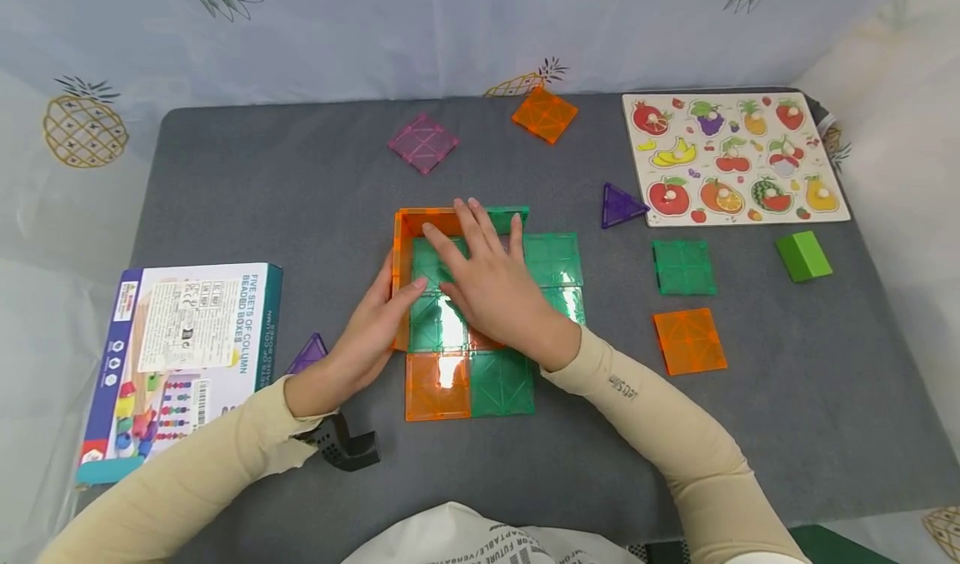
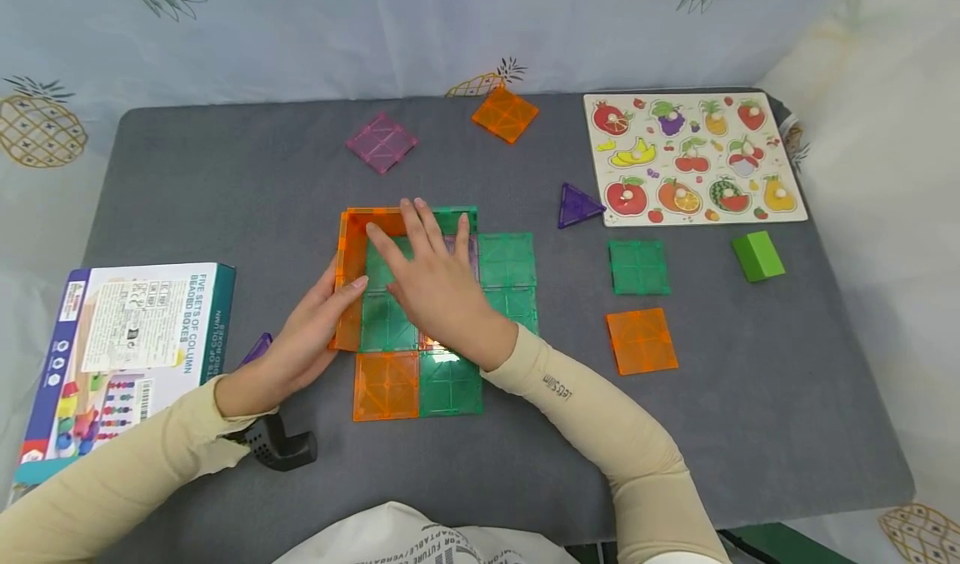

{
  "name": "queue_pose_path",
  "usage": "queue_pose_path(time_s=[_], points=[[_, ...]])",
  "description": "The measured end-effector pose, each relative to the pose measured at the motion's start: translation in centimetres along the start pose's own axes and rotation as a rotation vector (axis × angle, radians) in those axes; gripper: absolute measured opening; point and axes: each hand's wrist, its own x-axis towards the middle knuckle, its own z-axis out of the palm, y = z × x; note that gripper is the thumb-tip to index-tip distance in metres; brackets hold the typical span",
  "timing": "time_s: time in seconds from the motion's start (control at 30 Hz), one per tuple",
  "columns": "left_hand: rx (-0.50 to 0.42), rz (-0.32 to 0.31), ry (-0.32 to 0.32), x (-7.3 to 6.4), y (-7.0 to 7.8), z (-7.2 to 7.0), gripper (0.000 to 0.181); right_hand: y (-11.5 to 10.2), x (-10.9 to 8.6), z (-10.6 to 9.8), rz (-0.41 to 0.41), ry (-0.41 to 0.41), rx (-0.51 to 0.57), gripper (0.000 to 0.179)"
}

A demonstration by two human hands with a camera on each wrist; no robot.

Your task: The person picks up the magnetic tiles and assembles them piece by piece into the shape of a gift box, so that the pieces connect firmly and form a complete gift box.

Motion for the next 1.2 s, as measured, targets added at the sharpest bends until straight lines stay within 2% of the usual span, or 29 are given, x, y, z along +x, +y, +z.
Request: queue_pose_path(time_s=[0.13,0.27,0.4,0.5,0.67,0.77,1.0,1.1,1.2], points=[[-0.003,-0.003,-0.002,0.2,0.0,0.0,0.069,1.0,-0.3,-0.7,0.054,0.049,0.036,0.068],[0.028,-0.031,0.011,0.3,-0.1,-0.1,0.065,3.0,-1.5,-1.8,0.196,0.091,0.074,0.069],[0.129,-0.08,0.054,0.3,0.0,-0.2,0.06,5.1,-3.4,-2.4,0.366,0.043,0.071,0.074],[0.174,-0.103,0.072,0.3,0.0,-0.3,0.059,6.2,-4.9,-2.3,0.423,-0.028,0.04,0.079],[0.162,-0.1,0.057,0.3,0.1,-0.5,0.06,6.5,-7.0,-1.6,0.385,-0.172,0.058,0.08],[0.142,-0.105,0.054,0.3,0.1,-0.5,0.061,6.3,-7.5,-1.2,0.363,-0.209,0.117,0.078],[0.091,-0.117,0.049,0.4,0.0,-0.4,0.06,6.5,-7.5,-1.8,0.398,-0.163,0.259,0.078],[0.085,-0.124,0.054,0.4,0.0,-0.3,0.06,6.4,-7.7,-2.5,0.391,-0.116,0.263,0.079],[0.083,-0.114,0.052,0.4,0.0,-0.3,0.06,5.9,-8.0,-3.1,0.357,-0.027,0.236,0.079]])
